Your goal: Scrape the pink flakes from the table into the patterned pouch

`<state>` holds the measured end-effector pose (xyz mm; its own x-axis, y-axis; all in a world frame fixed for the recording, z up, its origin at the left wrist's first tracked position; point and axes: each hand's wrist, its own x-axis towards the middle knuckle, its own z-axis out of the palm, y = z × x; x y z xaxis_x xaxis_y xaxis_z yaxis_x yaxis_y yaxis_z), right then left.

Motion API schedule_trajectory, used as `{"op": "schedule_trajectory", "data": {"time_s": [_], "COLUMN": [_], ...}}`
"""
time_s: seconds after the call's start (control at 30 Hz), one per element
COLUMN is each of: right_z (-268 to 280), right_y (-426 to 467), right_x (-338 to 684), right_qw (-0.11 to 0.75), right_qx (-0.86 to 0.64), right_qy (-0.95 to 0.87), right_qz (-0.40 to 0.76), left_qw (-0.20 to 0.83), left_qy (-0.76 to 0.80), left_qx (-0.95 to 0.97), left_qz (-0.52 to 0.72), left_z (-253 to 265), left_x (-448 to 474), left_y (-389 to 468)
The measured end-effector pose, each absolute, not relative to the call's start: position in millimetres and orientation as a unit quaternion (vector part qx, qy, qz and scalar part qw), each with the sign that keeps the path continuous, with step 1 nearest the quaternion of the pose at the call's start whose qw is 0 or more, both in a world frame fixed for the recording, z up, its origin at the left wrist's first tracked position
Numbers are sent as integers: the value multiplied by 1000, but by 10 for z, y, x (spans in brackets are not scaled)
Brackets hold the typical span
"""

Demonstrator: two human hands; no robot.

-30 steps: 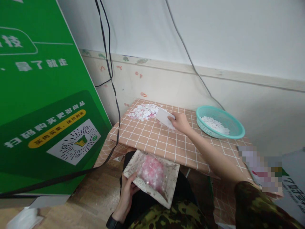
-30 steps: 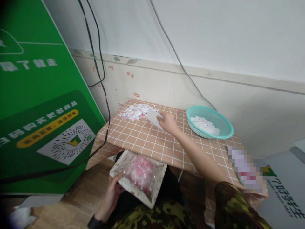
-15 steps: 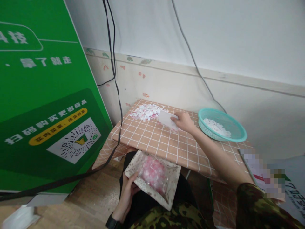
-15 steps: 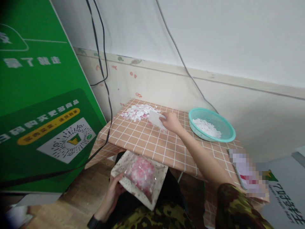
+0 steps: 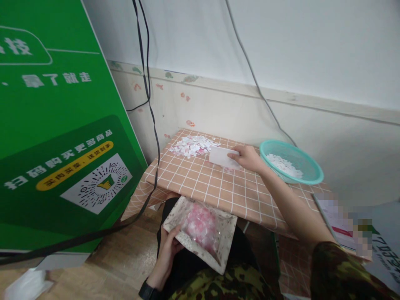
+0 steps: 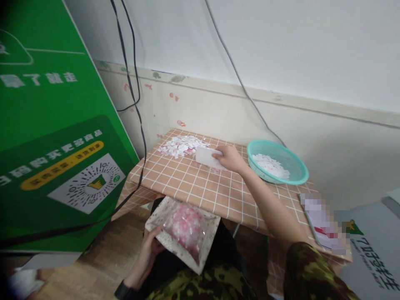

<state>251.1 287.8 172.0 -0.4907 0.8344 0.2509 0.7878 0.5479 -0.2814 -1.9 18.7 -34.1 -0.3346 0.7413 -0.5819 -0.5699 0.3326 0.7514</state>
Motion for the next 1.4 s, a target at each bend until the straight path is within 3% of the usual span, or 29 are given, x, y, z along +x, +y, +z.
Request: {"op": "schedule_trajectory", "data": {"time_s": [0.33, 0.63, 0.87, 1.4], "right_z": [1621, 1507, 1401, 1372], "right_y": [2811, 2650, 2216, 2395], "right_x": [2548, 2458, 2583, 2224], "right_qw": [173, 216, 256, 219], "right_qx": [-509, -530, -599, -578], "right_qy": [-842, -816, -757, -784], "right_qz": [35, 81, 45, 61], "left_qw": [577, 579, 581, 575], "left_qy": [575, 573, 570, 573], "left_qx": [79, 73, 81, 71], "left_qz": [574, 575, 575, 579], "left_z": [-315, -333, -315, -337], "left_x": [-22, -25, -23, -18], "left_y": [173, 178, 171, 188]}}
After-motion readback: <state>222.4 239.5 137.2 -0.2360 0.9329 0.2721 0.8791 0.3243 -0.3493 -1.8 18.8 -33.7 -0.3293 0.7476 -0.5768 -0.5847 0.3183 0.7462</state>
